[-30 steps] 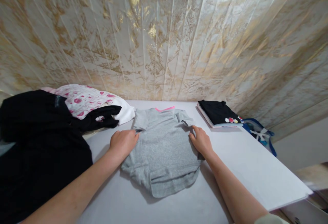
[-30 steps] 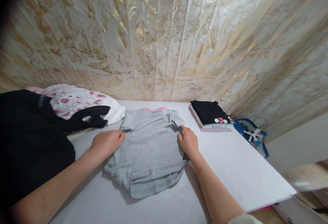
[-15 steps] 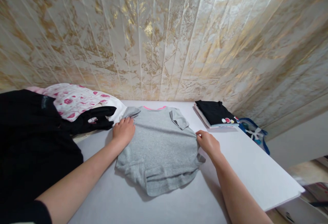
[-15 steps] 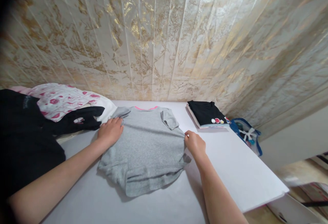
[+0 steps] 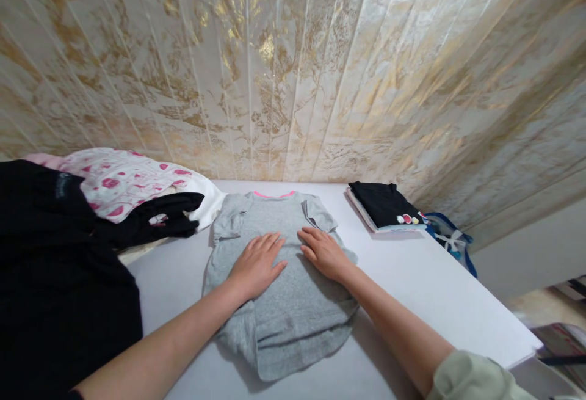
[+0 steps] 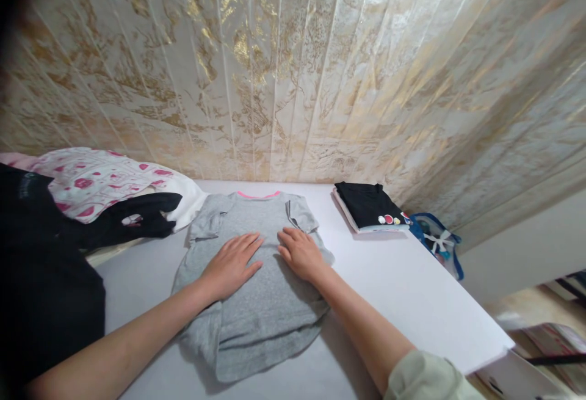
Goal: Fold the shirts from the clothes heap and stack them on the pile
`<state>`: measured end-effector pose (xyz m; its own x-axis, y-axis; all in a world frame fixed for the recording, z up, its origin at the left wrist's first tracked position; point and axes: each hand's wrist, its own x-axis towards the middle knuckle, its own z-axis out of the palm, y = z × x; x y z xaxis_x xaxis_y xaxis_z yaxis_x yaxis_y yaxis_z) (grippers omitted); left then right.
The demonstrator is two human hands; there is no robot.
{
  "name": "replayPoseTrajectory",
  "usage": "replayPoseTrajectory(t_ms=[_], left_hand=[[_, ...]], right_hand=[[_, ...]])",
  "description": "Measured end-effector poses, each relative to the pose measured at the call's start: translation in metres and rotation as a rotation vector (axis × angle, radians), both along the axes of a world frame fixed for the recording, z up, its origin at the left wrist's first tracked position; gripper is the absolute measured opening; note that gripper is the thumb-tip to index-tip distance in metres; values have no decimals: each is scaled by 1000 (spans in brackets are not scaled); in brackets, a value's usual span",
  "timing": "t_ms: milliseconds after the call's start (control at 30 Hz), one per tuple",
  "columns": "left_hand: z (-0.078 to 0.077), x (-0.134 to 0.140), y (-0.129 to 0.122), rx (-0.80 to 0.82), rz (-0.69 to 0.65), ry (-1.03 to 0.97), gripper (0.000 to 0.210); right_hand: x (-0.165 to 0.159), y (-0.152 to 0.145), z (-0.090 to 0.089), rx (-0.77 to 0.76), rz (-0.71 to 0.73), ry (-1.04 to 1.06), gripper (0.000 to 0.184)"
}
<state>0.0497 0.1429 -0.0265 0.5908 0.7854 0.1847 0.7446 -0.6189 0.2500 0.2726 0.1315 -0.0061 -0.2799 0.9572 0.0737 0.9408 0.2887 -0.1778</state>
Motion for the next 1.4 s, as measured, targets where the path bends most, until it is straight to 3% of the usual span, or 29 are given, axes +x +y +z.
replayPoseTrajectory(t_ms=[67, 167, 233, 300, 467, 667, 867, 1033, 1233, 1333, 1400], left_hand=[[-1, -2, 0, -7, -16, 0, 52], [1, -5, 1, -23, -26, -2, 51], [1, -5, 2, -33, -32, -3, 51], [1, -5, 3, -38, -38, -4, 51], [0, -4, 3, -39, -39, 5, 52], [1, -4, 3, -40, -39, 10, 51], [2, -2, 4, -29, -37, 40, 51], [1, -3, 5, -16, -35, 53, 50], [-1, -5, 4, -15, -27, 39, 49], [-2, -4, 4, -12, -26, 38, 49], [-2, -4, 4, -8, -26, 42, 50]], right_hand=[[19, 19, 0, -1, -167, -72, 46], [51, 40, 5, 37, -557, -182, 43], [63, 44, 8, 65, -682, -215, 43], [64, 39, 8, 98, -633, -204, 43], [55, 5, -3, 13, -310, -51, 43], [86, -51, -5, 49, -414, 242, 35], [71, -109, 5, -147, -365, 410, 26], [65, -133, 13, -255, -370, 289, 17], [87, -148, 52, -475, -566, -104, 10], [76, -136, 67, -399, -601, -168, 18], [58, -119, 69, -273, -508, -116, 21]])
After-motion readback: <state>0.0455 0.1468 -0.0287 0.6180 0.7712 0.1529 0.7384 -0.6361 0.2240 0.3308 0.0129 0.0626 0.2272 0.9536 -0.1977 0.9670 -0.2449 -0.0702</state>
